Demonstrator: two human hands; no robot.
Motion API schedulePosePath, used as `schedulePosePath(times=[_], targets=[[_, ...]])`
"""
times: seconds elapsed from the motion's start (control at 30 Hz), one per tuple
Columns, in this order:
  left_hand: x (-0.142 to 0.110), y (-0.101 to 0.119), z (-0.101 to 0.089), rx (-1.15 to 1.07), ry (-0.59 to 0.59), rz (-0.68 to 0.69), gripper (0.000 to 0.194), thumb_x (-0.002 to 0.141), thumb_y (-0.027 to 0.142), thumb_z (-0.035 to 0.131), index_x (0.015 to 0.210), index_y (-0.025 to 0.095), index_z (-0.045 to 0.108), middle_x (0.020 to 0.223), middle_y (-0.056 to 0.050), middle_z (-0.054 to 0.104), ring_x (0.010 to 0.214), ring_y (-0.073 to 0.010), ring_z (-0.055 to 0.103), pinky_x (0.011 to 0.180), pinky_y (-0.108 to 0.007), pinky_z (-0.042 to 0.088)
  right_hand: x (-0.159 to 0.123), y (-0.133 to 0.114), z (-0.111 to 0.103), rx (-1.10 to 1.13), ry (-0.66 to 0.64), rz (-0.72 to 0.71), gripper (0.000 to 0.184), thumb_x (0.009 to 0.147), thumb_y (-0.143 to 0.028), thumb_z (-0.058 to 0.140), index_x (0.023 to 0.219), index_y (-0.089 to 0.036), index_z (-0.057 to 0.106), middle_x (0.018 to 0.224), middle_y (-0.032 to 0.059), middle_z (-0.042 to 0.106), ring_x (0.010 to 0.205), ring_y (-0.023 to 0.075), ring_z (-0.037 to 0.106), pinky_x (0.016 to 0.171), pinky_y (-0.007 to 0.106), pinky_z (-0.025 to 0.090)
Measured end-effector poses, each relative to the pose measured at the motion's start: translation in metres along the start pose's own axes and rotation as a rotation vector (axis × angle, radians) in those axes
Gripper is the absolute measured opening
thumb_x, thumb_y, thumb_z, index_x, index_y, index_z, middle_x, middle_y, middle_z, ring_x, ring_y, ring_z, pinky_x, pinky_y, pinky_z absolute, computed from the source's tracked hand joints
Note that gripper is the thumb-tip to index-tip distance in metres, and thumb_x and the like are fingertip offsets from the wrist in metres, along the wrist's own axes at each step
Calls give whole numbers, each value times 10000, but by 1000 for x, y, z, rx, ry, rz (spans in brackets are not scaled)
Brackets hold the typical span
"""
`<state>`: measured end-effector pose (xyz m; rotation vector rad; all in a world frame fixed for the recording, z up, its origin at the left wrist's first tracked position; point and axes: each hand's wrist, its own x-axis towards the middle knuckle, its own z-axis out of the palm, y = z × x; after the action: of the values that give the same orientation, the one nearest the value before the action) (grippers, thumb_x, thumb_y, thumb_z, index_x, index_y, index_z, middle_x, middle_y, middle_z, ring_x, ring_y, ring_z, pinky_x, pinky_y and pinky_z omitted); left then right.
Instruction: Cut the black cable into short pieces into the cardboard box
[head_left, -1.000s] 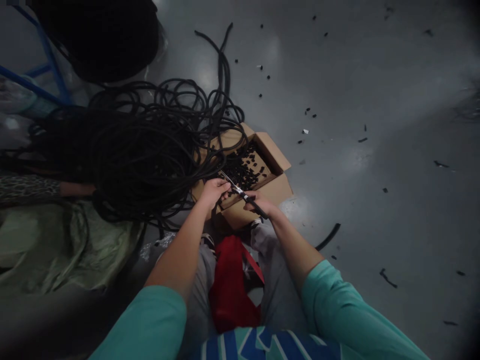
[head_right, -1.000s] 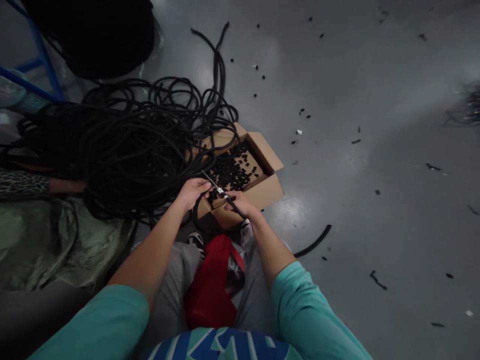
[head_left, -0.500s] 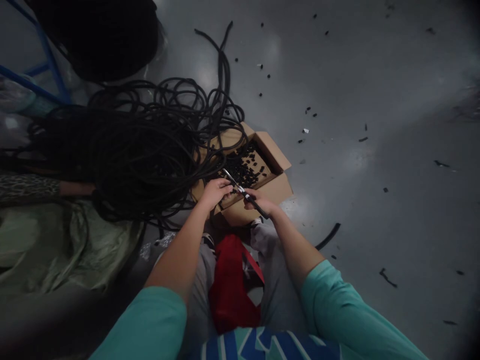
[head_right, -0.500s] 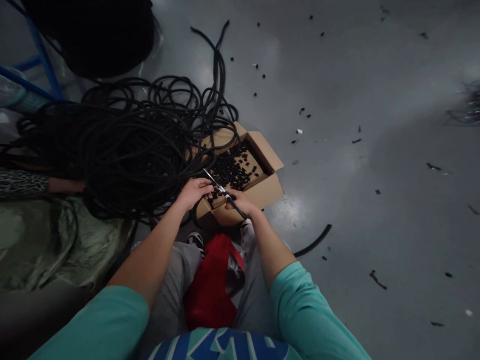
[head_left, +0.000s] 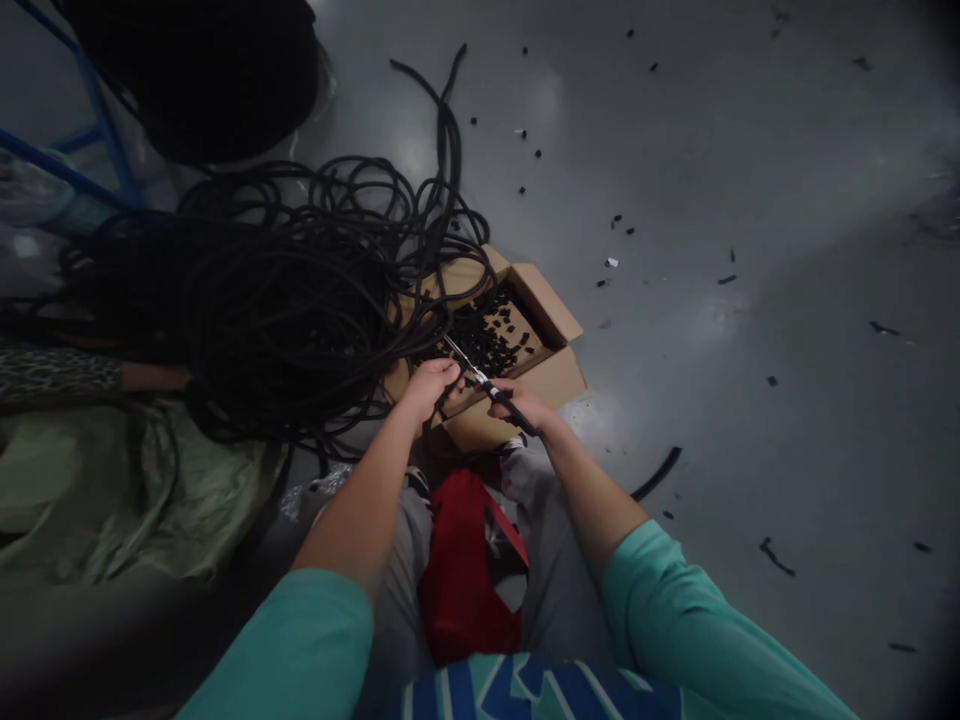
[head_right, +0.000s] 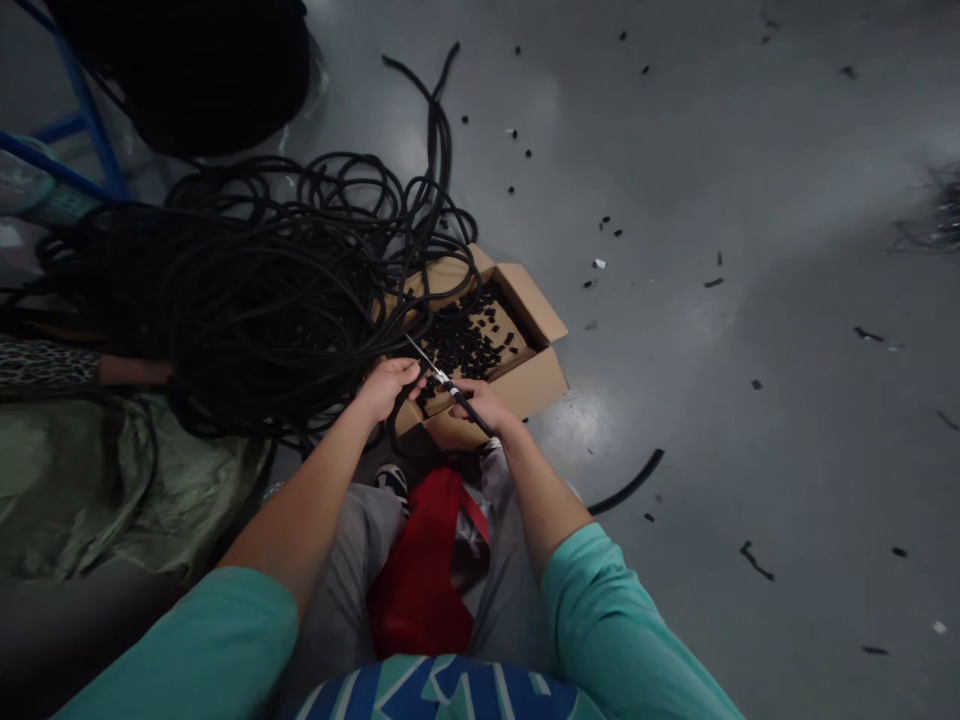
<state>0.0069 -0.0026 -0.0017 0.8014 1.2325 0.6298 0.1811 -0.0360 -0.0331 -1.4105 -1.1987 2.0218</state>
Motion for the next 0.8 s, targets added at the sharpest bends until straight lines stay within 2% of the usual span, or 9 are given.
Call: schedulePosePath(times=[0.13,0.3,0.5,0.6,0.8], targets=[[0,-1,-2,-21,9,-21,187,670,287,608,612,132,520,522,16,517,395,-47,429,396,-178,313,-2,-1,-3,5,19,11,476,509,-191,566,982,-139,588,451,-99,378,380,53,348,392,188,257],[1,1,-3,-91,111,-50,138,687,259,590,726,133,552,552,21,528,409,-45,437,410,-176,322,-3,-2,-8,47,-32,15,473,500,-181,561,972,-147,575,508,-80,436,445,65,377,445,199,289],[1,5,-2,-119,111,-48,81,650,98,564,730,105,569,620,3,571,451,-41,460,454,-180,354,-2,-4,-12,7,-75,-21,590,455,-117,586,1042,-177,557,671,-44,532,664,117,478,611,226,357],[0,4,1,-127,112,-25,73,645,94,572,712,108,547,597,4,577,455,-52,478,463,-190,366,-1,-1,-11,-15,-93,-31,608,465,-113,582,1067,-190,550,695,-42,523,690,124,477,652,241,364],[-2,2,7,-90,108,-70,106,625,137,635,656,104,539,579,-9,599,427,-57,489,444,-191,355,3,7,-8,-74,-101,-48,624,479,-111,588,1097,-183,547,745,-24,539,715,134,480,691,261,373]])
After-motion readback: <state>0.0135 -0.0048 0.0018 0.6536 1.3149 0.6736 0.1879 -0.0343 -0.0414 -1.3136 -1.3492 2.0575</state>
